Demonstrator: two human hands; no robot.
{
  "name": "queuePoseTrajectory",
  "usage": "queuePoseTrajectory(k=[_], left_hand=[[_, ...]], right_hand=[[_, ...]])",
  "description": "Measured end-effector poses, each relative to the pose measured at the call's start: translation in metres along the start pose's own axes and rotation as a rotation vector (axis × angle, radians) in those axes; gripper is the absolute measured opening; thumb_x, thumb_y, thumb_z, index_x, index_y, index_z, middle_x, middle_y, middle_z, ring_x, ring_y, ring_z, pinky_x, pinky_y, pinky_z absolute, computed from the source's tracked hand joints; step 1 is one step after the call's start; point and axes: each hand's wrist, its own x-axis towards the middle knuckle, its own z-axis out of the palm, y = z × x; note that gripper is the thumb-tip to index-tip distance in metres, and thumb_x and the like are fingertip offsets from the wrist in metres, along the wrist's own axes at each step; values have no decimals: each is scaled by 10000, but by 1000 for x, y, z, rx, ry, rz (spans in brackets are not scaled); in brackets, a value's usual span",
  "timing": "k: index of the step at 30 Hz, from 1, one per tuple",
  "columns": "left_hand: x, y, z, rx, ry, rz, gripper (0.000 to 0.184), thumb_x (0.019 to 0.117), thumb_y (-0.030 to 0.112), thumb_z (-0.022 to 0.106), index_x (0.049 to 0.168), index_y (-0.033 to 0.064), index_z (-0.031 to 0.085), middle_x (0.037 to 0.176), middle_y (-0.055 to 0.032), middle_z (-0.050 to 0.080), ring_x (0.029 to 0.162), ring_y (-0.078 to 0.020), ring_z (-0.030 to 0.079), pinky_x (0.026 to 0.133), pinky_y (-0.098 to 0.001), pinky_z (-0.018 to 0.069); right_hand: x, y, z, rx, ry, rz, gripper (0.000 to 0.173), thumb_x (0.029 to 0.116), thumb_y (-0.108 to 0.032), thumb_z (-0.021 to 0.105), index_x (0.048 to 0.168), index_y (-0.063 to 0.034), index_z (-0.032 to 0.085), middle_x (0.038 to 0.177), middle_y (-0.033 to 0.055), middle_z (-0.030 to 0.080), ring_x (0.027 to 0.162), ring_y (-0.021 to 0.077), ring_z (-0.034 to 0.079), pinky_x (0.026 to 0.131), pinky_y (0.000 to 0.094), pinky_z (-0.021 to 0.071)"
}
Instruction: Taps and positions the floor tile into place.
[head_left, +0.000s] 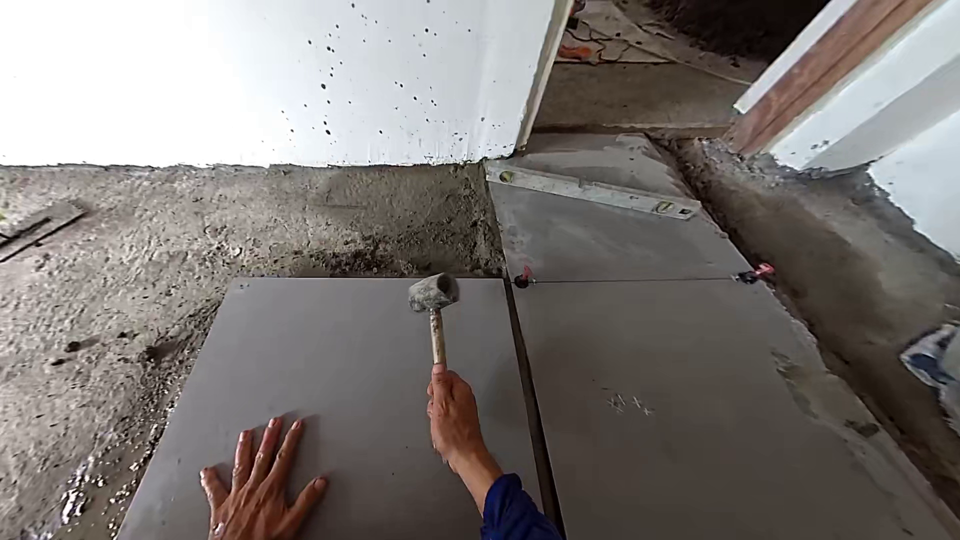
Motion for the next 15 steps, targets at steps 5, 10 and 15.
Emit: queuePoseTrajectory(k=[5,10,15], left_hand=[[0,3,-3,8,-25,-8,1047,813,943,272,1639,299,296,1707,-94,247,1557,-485,152,1086,-856,91],[-3,5,0,29,3,-26,1059,796,961,243,1636,317,300,1708,-62,254,1563,-451,174,1097,-845,95],[-1,5,0,24,16,-21,1056,796,960,240,1635,321,302,1707,-52,260,1562,-447,183,1095,-847,96]], right_hand=[[27,-20,16,-122,-29,6,492,1122,-407,328,897,-74,612,689,40,531,614,174,563,599,373,489],[36,-30,28,-226,-87,20,511,1126,-421,313,908,-68,610,723,68,542,635,195,575,621,380,501],[41,-38,38,-318,-118,-2,535,1122,-449,294,957,-59,621,768,96,586,709,229,621,684,414,525]])
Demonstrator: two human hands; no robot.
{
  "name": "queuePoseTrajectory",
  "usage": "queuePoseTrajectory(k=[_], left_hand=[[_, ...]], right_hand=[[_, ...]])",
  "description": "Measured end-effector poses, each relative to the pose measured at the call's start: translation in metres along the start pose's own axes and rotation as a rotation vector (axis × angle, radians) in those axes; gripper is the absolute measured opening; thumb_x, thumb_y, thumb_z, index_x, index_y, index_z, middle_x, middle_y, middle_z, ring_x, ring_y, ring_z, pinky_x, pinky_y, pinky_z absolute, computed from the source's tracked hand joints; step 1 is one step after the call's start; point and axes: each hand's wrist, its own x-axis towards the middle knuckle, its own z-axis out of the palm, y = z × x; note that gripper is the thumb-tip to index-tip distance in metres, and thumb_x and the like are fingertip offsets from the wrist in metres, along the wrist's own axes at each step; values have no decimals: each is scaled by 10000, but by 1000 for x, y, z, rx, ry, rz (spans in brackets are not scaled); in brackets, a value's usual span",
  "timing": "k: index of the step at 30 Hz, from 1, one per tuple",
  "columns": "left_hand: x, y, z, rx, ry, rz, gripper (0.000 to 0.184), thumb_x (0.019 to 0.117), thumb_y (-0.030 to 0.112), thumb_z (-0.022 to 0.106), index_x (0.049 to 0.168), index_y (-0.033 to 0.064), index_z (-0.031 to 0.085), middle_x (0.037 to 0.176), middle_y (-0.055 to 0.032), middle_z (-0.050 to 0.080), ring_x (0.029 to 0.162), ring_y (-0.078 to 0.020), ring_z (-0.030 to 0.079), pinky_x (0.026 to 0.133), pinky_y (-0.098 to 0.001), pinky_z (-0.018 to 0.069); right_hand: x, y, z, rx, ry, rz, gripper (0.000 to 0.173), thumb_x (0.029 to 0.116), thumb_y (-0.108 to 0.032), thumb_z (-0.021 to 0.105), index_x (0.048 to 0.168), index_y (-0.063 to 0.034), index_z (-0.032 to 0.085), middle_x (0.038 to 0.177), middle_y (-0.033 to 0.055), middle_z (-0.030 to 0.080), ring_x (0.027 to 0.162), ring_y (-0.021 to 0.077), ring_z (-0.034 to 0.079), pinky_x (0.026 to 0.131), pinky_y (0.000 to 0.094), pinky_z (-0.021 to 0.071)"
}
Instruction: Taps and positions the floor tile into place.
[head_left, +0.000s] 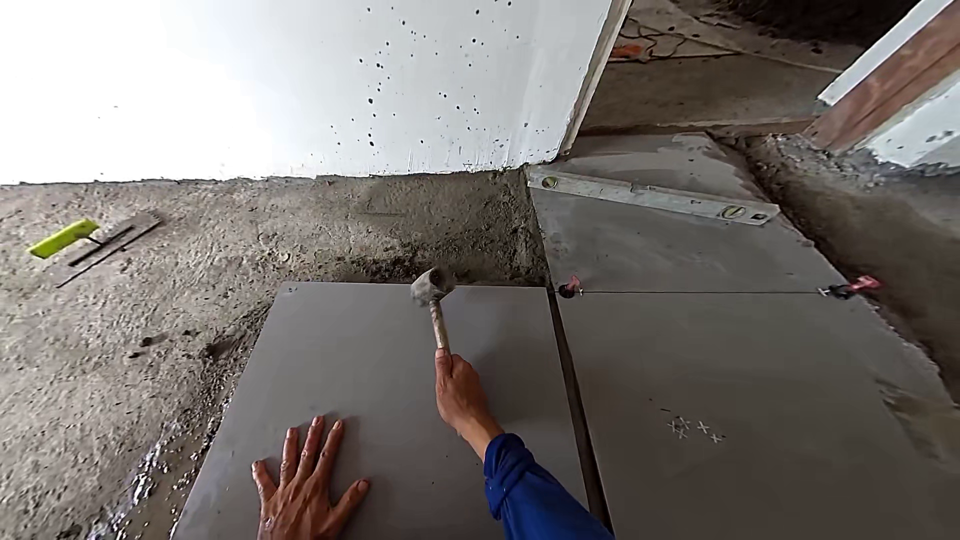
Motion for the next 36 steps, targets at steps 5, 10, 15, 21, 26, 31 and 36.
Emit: queuePoseTrajectory(k=[5,10,15,21,26,31,36], left_hand=[[-3,-2,3,4,14,2,1072,793,963,228,1640,309,289,1708,-57,256,1562,-446,184,1093,-846,103],[-19,0,1,-34,-16,-25,1129,793,960,283,1647,223,280,1706,-113,244,1554,-492,158,1096,-849,76],[-22,-2,0,-37,-15,-37,1121,799,952,301,1646,216,284,1705,-106,248,1556,-489,154,1105,-842,76],[-28,-3,0,-49,-11,-57,1144,793,959,312,1641,191,295,1696,-117,272,1551,-486,179,1105,-843,84],[-38,-2,2,-38,-22,-95,1156,792,958,313,1636,168,307,1687,-122,292,1548,-490,187,1106,-842,87],[-43,-4,2,-32,-12,-107,1150,797,949,331,1628,154,326,1680,-123,309,1549,-481,193,1113,-837,83],[-44,-5,4,-45,-12,-99,1133,804,941,337,1622,157,343,1673,-122,327,1541,-481,220,1118,-829,87]], right_hand=[[-11,-10,-2,-43,39,-13,561,1112,-491,289,966,-64,622,770,106,594,719,248,631,675,439,531],[-32,8,-38,-88,20,47,540,1111,-480,319,957,-74,638,759,79,567,651,206,586,626,395,504],[-35,34,-45,104,89,129,567,1115,-504,271,960,-61,589,662,51,494,480,172,489,459,337,452],[-18,15,-25,133,97,118,549,1118,-488,287,951,-62,591,671,56,499,494,174,499,473,342,456],[-5,-19,15,69,-25,48,536,1121,-467,284,932,-71,592,696,56,517,533,173,526,518,350,476],[2,-46,54,5,-94,-29,536,1120,-456,278,944,-73,610,752,71,557,649,199,586,622,391,505],[7,-64,83,-16,-93,-62,525,1120,-444,295,944,-72,622,766,79,579,699,212,610,667,410,517]])
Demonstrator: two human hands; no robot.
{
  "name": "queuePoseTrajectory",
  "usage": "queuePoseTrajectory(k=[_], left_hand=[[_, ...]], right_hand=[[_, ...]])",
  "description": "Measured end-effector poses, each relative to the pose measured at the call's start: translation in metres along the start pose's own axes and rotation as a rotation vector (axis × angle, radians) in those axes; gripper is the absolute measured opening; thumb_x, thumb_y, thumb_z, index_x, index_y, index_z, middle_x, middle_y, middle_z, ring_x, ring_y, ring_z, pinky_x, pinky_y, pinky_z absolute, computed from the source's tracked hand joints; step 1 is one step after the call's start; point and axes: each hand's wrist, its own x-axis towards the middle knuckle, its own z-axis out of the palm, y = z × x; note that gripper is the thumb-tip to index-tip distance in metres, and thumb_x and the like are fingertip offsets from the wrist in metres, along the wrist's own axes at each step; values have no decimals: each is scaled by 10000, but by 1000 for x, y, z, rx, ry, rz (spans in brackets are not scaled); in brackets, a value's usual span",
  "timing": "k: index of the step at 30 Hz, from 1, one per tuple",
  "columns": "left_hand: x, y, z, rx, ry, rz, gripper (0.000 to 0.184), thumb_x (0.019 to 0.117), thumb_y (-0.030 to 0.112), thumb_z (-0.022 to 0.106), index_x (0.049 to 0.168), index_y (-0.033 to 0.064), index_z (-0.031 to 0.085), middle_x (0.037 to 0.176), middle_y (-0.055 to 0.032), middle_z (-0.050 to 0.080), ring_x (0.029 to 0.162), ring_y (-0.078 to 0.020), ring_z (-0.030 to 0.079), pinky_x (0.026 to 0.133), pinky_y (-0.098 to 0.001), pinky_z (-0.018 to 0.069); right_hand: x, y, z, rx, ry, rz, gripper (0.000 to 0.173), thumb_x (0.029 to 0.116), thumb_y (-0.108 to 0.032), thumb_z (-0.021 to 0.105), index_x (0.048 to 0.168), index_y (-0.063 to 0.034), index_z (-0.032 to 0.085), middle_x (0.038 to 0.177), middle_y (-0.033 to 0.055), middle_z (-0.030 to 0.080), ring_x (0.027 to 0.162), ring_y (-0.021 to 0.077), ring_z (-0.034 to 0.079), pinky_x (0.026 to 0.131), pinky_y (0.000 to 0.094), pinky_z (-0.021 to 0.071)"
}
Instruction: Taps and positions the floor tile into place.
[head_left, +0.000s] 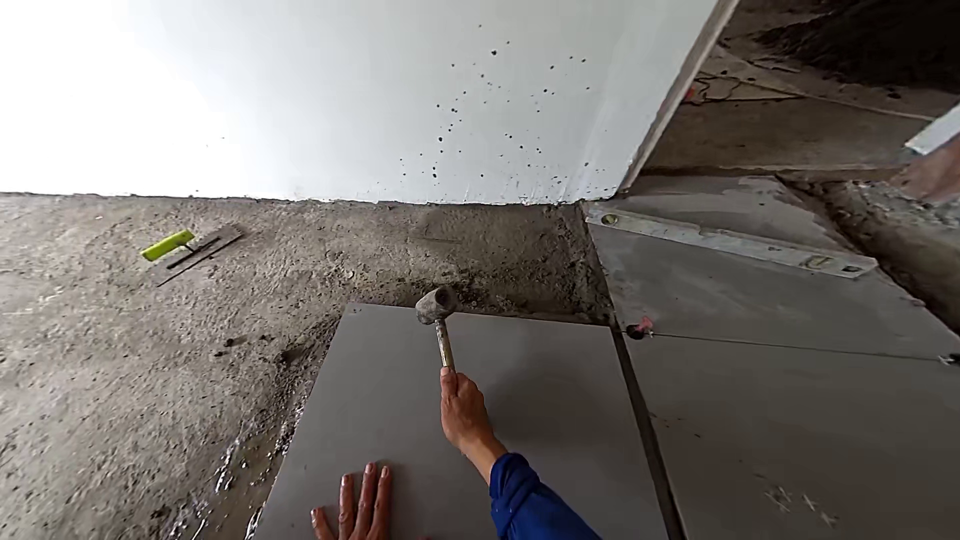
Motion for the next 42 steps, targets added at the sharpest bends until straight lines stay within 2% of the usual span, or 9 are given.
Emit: queuePoseTrajectory(k=[5,7,10,13,17,28,31,35,42], left_hand=[[6,-2,0,-1,34,6,1103,806,938,330,1606,179,387,1655,-110,367,1525,-483,267,1107,-839,111],[1,-1,1,-10,28,-6,1096,807,934,340,1603,182,395,1650,-102,380,1523,-482,272,1104,-841,111],[6,-1,0,-14,31,-10,1090,806,936,337,1601,193,399,1649,-91,383,1526,-474,273,1115,-834,104],[1,2,-1,-39,26,-15,1083,810,926,351,1596,183,410,1641,-103,394,1521,-486,274,1108,-842,106],[0,6,1,-50,35,-28,1072,807,927,346,1602,210,399,1644,-77,395,1527,-474,269,1112,-836,108],[-9,13,4,-49,81,-33,1089,809,935,330,1600,190,403,1647,-62,393,1534,-448,274,1113,-831,109],[-5,9,3,-48,93,-23,1094,806,934,342,1593,178,415,1638,-76,406,1524,-458,292,1109,-831,115],[-7,9,4,-36,85,-1,1148,780,955,346,1608,160,381,1657,-97,367,1535,-468,254,1105,-835,109],[-8,5,10,-52,102,23,1189,777,963,315,1623,127,332,1670,-119,334,1541,-481,222,1098,-846,97]], right_hand=[[14,-24,28,-33,-45,-14,540,1117,-459,299,974,-67,641,806,92,615,753,230,641,709,427,530],[15,-29,40,-69,-103,0,543,1119,-470,277,973,-76,621,793,82,590,699,213,617,659,402,515],[17,-41,52,-74,-60,-36,532,1117,-455,300,986,-67,640,810,90,620,753,228,647,705,423,534],[18,-44,59,-165,-134,-13,551,1119,-463,298,1030,-47,648,886,130,647,830,257,665,766,450,537],[17,-46,67,-214,-118,-6,544,1120,-463,281,1015,-64,636,849,110,630,782,241,656,722,429,535],[-4,-32,46,-271,-76,18,538,1120,-463,290,1001,-62,629,834,105,615,753,233,642,706,418,531],[-12,-35,40,-293,-73,-9,568,1115,-477,288,1077,-48,658,916,135,667,877,270,682,803,465,549],[-32,-15,26,-326,-130,19,578,1107,-499,301,1130,-46,659,983,147,687,958,286,689,852,491,549],[-77,30,-8,-259,20,55,558,1106,-492,297,1064,-59,646,877,113,653,854,253,677,777,457,553]])
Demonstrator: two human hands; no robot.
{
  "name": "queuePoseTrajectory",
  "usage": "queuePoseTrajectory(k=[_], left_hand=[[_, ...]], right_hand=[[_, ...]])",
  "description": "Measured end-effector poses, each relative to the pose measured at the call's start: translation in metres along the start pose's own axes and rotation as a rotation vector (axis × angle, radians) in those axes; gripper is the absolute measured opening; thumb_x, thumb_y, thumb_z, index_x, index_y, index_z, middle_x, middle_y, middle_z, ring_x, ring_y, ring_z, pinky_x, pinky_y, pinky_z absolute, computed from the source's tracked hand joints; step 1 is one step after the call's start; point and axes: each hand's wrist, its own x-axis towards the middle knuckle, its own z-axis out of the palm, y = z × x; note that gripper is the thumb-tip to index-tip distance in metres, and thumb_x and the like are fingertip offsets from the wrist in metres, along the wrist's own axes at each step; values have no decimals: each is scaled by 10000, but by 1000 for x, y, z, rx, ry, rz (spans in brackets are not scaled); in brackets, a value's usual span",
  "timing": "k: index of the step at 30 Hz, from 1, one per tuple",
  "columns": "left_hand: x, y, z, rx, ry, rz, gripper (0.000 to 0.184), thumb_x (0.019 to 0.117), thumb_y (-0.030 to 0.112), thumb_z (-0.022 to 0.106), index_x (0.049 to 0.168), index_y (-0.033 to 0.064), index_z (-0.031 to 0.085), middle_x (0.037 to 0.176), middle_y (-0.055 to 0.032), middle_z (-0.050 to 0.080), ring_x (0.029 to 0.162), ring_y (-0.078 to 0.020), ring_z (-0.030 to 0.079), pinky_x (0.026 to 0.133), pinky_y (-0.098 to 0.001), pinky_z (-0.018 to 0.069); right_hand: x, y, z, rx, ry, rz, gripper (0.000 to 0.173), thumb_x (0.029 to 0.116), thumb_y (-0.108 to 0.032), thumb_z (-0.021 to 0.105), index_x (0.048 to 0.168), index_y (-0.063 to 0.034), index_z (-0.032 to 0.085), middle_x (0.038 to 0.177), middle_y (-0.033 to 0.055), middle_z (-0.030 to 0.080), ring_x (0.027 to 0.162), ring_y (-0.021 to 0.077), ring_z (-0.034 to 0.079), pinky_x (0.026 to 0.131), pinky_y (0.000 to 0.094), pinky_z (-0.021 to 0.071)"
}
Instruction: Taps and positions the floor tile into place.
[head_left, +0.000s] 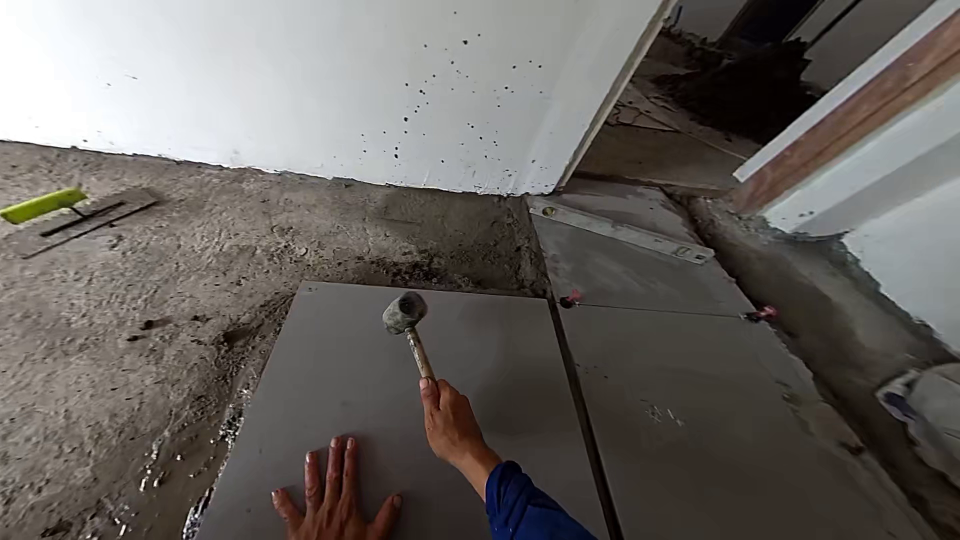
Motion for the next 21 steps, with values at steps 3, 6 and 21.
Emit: queuePoseTrajectory(k=[3,6,21], left_hand=[[-5,2,-2,5,17,-2,1188,782,965,246,1630,136,317,1671,-101,339,1548,-453,227,1102,-840,107],[-2,1,1,1,63,4,1184,786,960,212,1615,127,352,1654,-107,371,1540,-447,258,1110,-826,118],[1,-3,-11,-55,-102,5,1141,823,921,240,1654,140,213,1719,-121,194,1582,-436,90,1131,-821,25]], right_hand=[[-31,28,-22,-58,-37,57,554,1108,-487,319,1073,-46,652,906,133,657,887,269,672,820,475,545],[-71,69,-33,-47,16,80,545,1104,-493,312,1024,-62,637,809,91,613,778,234,645,739,440,539],[-304,253,-36,-211,-151,15,727,1056,-642,242,955,-36,630,620,85,551,571,245,603,534,456,500]])
